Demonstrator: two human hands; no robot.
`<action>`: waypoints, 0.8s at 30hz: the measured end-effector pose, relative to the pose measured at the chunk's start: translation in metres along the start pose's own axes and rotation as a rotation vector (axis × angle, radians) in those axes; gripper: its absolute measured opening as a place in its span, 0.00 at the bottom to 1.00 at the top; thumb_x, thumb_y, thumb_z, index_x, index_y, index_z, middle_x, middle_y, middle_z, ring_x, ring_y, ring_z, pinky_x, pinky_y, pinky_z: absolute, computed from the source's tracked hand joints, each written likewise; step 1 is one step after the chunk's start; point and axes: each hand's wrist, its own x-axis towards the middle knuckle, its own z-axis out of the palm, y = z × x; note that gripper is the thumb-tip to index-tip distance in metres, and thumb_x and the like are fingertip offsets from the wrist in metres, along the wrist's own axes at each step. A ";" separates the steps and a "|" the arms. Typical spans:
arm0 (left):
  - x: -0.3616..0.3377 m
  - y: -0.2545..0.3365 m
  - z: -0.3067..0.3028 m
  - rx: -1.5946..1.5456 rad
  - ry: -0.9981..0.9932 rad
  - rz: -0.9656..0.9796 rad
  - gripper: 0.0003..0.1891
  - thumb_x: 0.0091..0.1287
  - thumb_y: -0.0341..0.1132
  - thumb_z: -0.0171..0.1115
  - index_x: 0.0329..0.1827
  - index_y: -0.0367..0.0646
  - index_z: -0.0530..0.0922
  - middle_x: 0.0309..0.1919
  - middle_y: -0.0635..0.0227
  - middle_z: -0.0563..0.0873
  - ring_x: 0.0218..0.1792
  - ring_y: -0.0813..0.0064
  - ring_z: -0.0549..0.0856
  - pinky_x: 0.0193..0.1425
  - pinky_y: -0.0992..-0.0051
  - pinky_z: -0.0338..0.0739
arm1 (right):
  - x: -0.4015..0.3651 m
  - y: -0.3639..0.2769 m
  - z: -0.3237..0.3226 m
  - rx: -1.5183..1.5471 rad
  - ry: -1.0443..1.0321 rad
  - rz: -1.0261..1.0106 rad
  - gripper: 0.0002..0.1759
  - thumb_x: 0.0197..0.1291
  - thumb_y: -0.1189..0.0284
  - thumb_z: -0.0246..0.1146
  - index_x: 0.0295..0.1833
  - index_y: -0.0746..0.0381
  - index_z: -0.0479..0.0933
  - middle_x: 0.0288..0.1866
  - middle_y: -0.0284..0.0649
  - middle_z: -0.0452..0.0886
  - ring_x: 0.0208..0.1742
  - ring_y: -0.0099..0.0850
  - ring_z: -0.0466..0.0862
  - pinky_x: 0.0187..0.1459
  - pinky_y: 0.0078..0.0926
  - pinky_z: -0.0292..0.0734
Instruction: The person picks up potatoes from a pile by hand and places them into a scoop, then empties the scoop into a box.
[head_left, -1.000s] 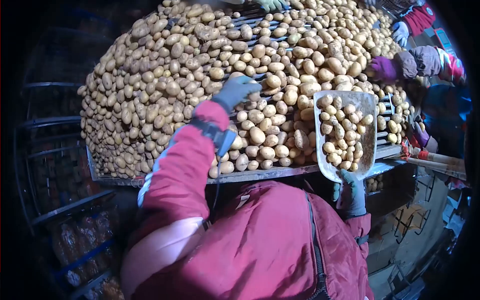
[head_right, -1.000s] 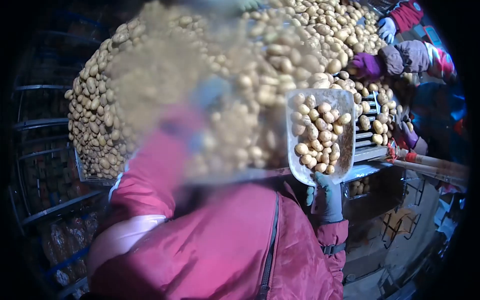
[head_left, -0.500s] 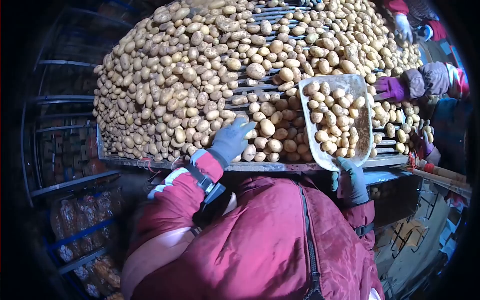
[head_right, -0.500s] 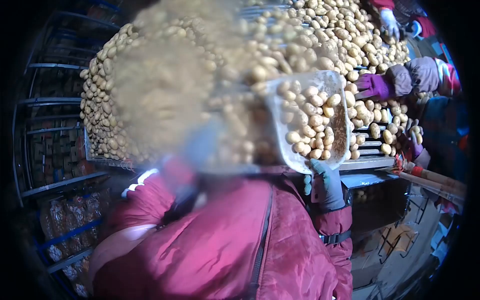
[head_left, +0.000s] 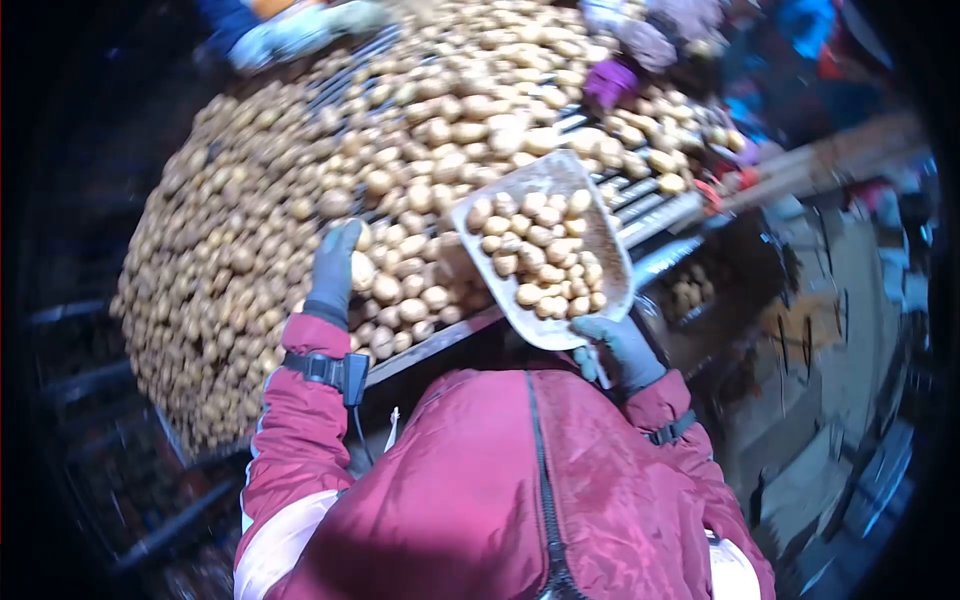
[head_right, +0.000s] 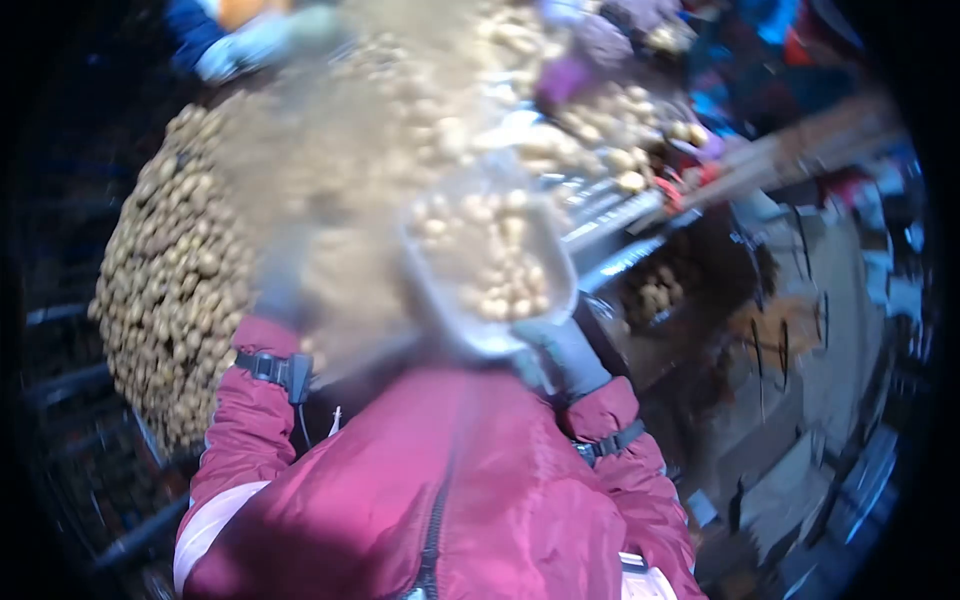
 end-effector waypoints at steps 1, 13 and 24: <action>0.011 0.007 0.017 0.086 0.227 0.311 0.23 0.75 0.47 0.67 0.61 0.37 0.85 0.53 0.57 0.91 0.53 0.68 0.87 0.62 0.67 0.79 | 0.002 0.016 -0.026 0.094 -0.018 0.034 0.11 0.68 0.72 0.66 0.49 0.69 0.79 0.22 0.41 0.82 0.12 0.29 0.79 0.12 0.23 0.72; 0.064 0.114 0.110 0.268 0.176 0.414 0.29 0.72 0.49 0.68 0.69 0.39 0.79 0.58 0.42 0.86 0.58 0.46 0.86 0.64 0.57 0.79 | -0.090 0.165 -0.163 0.517 0.519 -0.172 0.14 0.69 0.62 0.69 0.51 0.59 0.80 0.27 0.42 0.82 0.18 0.33 0.80 0.18 0.35 0.78; 0.062 0.117 0.113 0.423 0.231 0.388 0.31 0.73 0.50 0.65 0.74 0.43 0.75 0.60 0.40 0.84 0.58 0.43 0.85 0.64 0.55 0.78 | -0.156 0.120 -0.365 0.764 0.920 -0.594 0.19 0.69 0.53 0.65 0.54 0.55 0.82 0.24 0.34 0.79 0.20 0.33 0.78 0.22 0.37 0.77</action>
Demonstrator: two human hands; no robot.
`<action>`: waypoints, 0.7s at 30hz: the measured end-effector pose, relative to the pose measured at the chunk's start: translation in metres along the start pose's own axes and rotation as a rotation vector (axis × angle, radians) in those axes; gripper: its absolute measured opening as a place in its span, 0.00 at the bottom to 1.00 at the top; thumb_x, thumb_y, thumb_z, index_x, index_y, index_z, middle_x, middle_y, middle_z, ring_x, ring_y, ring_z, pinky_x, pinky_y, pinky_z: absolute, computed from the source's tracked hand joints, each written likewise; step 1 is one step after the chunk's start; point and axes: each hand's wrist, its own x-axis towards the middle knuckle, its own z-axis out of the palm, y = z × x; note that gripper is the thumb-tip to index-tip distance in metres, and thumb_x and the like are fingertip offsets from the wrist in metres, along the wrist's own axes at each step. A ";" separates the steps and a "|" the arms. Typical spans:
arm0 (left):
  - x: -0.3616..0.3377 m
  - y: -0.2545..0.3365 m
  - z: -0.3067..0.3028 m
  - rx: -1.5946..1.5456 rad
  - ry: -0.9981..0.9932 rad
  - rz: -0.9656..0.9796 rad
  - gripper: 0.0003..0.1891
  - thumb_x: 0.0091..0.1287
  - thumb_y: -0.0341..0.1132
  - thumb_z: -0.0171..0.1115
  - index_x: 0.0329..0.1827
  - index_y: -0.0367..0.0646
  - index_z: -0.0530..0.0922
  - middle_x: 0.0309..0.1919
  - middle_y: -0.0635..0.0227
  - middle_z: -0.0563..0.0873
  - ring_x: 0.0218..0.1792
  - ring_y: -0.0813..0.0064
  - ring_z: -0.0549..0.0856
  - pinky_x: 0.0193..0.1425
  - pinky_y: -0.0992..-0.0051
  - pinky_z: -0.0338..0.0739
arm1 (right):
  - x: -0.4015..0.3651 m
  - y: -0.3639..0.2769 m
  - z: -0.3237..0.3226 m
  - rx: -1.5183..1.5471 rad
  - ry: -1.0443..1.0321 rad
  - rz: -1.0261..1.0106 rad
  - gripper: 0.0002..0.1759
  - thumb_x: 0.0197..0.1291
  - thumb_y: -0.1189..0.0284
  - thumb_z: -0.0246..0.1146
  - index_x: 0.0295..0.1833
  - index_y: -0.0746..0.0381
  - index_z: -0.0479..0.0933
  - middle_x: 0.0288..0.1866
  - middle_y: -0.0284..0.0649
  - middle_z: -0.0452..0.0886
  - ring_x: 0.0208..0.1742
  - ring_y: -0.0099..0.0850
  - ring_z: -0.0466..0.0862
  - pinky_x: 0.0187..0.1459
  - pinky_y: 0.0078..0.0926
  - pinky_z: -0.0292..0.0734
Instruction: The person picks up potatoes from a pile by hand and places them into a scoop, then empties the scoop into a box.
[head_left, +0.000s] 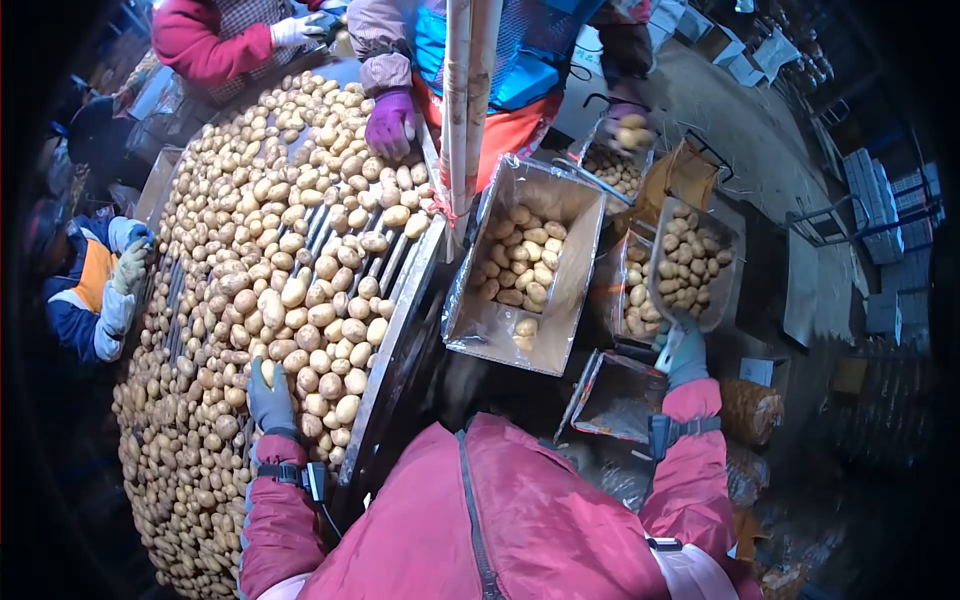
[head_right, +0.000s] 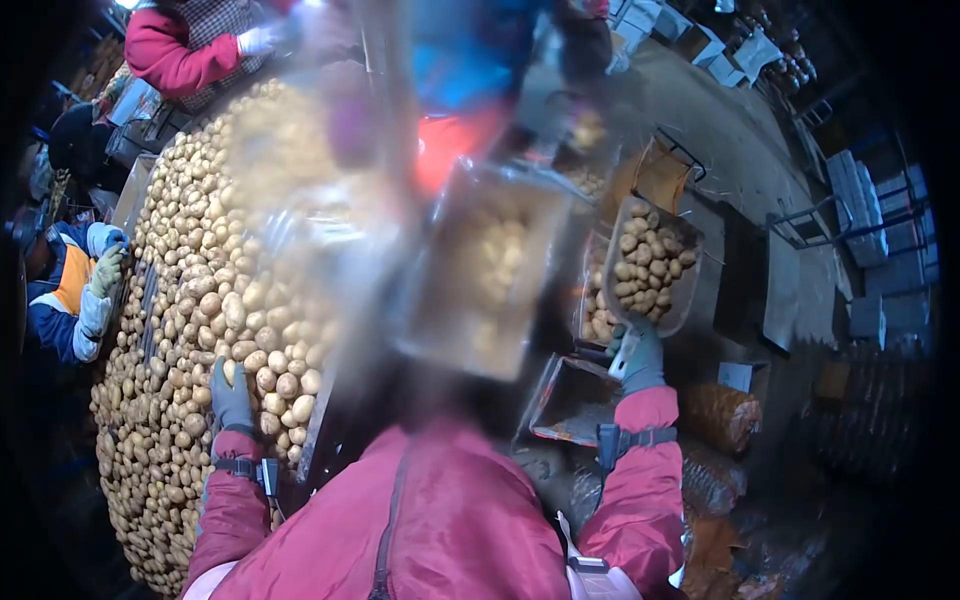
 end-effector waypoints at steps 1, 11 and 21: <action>-0.001 0.002 0.000 0.008 -0.003 -0.014 0.31 0.74 0.50 0.65 0.75 0.43 0.75 0.61 0.40 0.83 0.59 0.42 0.84 0.65 0.55 0.78 | 0.019 -0.008 -0.003 0.012 0.009 -0.017 0.19 0.72 0.51 0.62 0.52 0.55 0.81 0.25 0.34 0.78 0.21 0.33 0.78 0.22 0.38 0.76; -0.005 0.010 -0.004 -0.010 -0.012 -0.023 0.30 0.75 0.48 0.65 0.75 0.44 0.74 0.61 0.40 0.83 0.60 0.42 0.83 0.66 0.54 0.77 | 0.084 -0.011 0.056 -0.031 -0.104 0.118 0.15 0.76 0.59 0.58 0.50 0.59 0.80 0.25 0.32 0.77 0.20 0.26 0.75 0.20 0.25 0.74; -0.006 0.026 -0.011 0.020 -0.039 -0.070 0.29 0.75 0.46 0.64 0.76 0.43 0.73 0.63 0.42 0.81 0.62 0.43 0.82 0.68 0.54 0.76 | 0.177 -0.025 0.080 -0.050 -0.145 -0.131 0.11 0.72 0.62 0.64 0.49 0.59 0.81 0.32 0.34 0.83 0.30 0.28 0.84 0.31 0.28 0.82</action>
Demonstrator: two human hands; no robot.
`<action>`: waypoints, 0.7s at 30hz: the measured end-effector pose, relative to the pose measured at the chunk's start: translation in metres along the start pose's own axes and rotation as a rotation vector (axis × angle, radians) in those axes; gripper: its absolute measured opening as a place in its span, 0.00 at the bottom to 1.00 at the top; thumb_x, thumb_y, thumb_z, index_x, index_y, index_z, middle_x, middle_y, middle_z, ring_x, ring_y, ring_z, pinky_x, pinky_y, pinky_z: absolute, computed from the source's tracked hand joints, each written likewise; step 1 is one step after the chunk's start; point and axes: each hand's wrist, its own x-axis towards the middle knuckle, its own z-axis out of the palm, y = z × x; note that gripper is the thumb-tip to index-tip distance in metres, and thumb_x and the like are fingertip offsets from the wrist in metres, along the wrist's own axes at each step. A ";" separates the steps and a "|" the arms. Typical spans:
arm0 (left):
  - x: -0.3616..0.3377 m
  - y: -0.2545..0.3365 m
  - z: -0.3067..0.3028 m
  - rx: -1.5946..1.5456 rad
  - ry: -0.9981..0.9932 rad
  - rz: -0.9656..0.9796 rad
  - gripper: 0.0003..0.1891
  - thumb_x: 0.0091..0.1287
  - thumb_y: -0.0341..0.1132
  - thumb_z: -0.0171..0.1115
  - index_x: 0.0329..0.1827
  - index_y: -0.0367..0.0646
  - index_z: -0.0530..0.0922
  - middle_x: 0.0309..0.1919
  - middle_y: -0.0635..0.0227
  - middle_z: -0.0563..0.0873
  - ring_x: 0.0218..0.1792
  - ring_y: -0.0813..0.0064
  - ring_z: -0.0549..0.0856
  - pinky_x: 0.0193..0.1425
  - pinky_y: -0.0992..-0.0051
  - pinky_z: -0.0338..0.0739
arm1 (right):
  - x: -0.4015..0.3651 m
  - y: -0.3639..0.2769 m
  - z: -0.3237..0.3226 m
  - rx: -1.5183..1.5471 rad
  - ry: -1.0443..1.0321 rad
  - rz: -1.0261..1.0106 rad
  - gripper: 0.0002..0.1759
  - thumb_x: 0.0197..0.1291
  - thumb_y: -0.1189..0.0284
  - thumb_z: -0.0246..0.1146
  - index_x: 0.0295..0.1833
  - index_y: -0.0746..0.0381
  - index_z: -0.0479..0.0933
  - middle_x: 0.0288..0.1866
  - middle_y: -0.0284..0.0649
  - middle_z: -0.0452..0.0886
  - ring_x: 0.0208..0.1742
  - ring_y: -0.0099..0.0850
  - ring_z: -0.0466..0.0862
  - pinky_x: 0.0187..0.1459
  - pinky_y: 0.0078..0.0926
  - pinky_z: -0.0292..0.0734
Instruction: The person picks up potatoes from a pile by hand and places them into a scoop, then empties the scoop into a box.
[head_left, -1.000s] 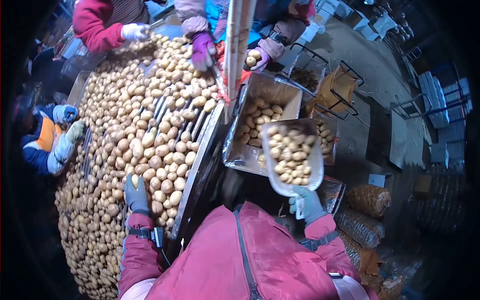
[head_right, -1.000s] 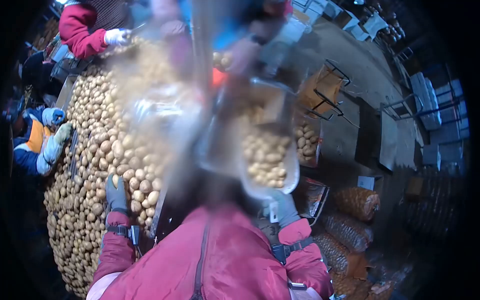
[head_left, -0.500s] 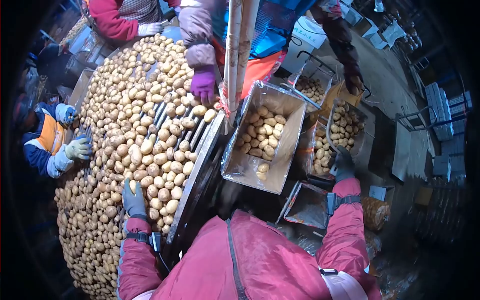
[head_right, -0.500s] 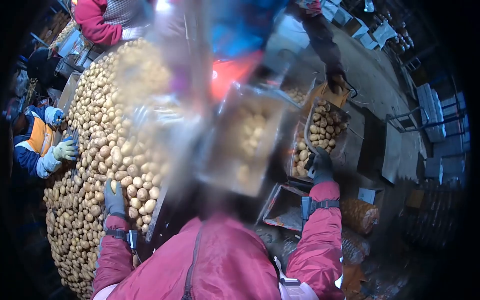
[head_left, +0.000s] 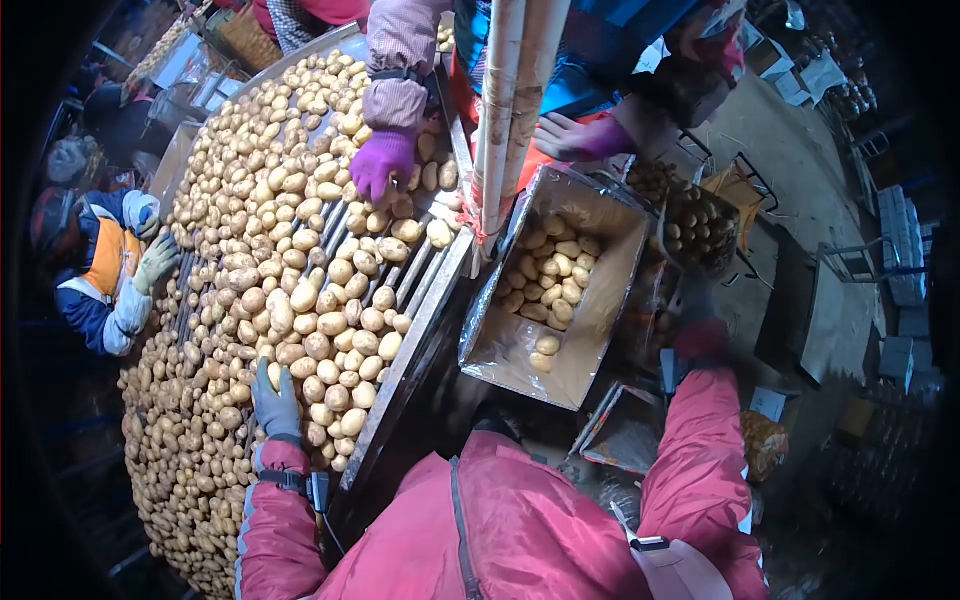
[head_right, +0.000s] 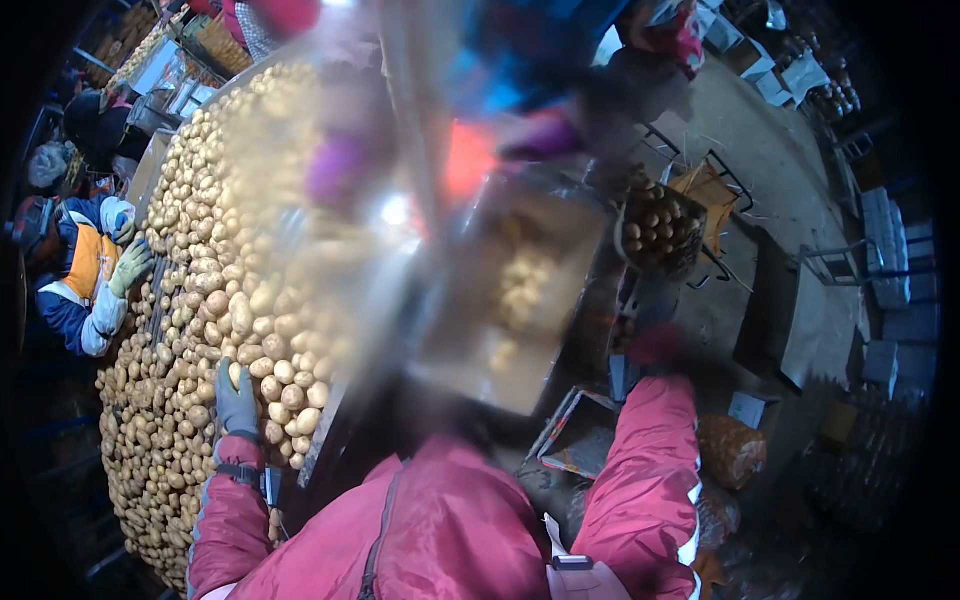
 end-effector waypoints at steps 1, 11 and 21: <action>0.000 -0.002 0.000 -0.001 0.000 0.016 0.29 0.75 0.46 0.64 0.76 0.43 0.73 0.64 0.42 0.81 0.63 0.42 0.81 0.69 0.54 0.75 | 0.026 -0.005 -0.006 -0.025 0.010 -0.027 0.12 0.71 0.62 0.65 0.48 0.59 0.82 0.32 0.35 0.84 0.31 0.30 0.85 0.32 0.30 0.82; -0.003 0.016 -0.011 -0.003 -0.003 0.010 0.28 0.77 0.45 0.63 0.76 0.45 0.73 0.64 0.41 0.80 0.66 0.42 0.80 0.70 0.54 0.75 | 0.104 -0.071 0.033 -2.034 0.052 -0.897 0.14 0.68 0.59 0.67 0.56 0.47 0.85 0.32 0.46 0.89 0.37 0.52 0.88 0.37 0.48 0.79; -0.001 0.019 -0.006 -0.018 -0.013 -0.029 0.29 0.75 0.47 0.65 0.75 0.46 0.73 0.62 0.44 0.82 0.62 0.44 0.81 0.67 0.54 0.76 | 0.007 -0.050 0.016 -1.016 0.344 -0.135 0.22 0.74 0.50 0.61 0.58 0.56 0.86 0.42 0.47 0.90 0.41 0.41 0.90 0.45 0.43 0.82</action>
